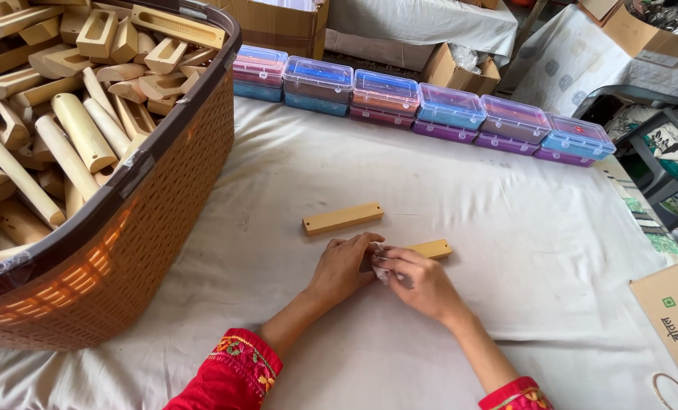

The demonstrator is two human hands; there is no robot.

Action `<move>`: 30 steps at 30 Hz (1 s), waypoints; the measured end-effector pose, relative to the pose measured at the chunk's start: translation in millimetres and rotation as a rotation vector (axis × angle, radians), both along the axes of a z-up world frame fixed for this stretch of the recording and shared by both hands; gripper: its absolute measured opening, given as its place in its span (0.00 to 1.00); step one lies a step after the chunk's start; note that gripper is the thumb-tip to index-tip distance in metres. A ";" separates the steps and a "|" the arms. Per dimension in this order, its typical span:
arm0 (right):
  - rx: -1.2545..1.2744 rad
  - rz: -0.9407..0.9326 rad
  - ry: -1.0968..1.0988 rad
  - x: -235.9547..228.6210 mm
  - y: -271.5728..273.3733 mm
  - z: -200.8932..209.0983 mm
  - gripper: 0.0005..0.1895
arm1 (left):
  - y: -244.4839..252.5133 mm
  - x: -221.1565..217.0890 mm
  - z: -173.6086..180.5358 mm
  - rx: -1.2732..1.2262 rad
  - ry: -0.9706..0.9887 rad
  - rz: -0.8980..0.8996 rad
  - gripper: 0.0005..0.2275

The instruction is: Packaging bangles into a plastic container and wrapping wooden blocks with paper and tape.

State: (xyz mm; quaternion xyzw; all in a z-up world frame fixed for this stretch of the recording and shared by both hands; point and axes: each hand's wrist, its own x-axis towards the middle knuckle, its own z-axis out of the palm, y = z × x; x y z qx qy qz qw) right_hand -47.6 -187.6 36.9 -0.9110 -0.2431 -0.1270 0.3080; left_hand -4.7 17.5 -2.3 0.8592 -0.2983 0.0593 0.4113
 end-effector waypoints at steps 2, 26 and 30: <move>-0.032 0.010 -0.029 2.8 -16.5 1.6 0.13 | 0.6 -1.5 6.4 -0.011 -0.033 0.006 0.27; -0.054 -0.304 -0.052 21.0 -66.2 -12.9 0.08 | -2.0 4.2 10.1 -0.002 0.120 0.051 0.39; -0.115 -0.214 -0.111 16.5 -48.7 -23.4 0.13 | -0.4 0.2 9.2 -0.001 0.125 0.047 0.38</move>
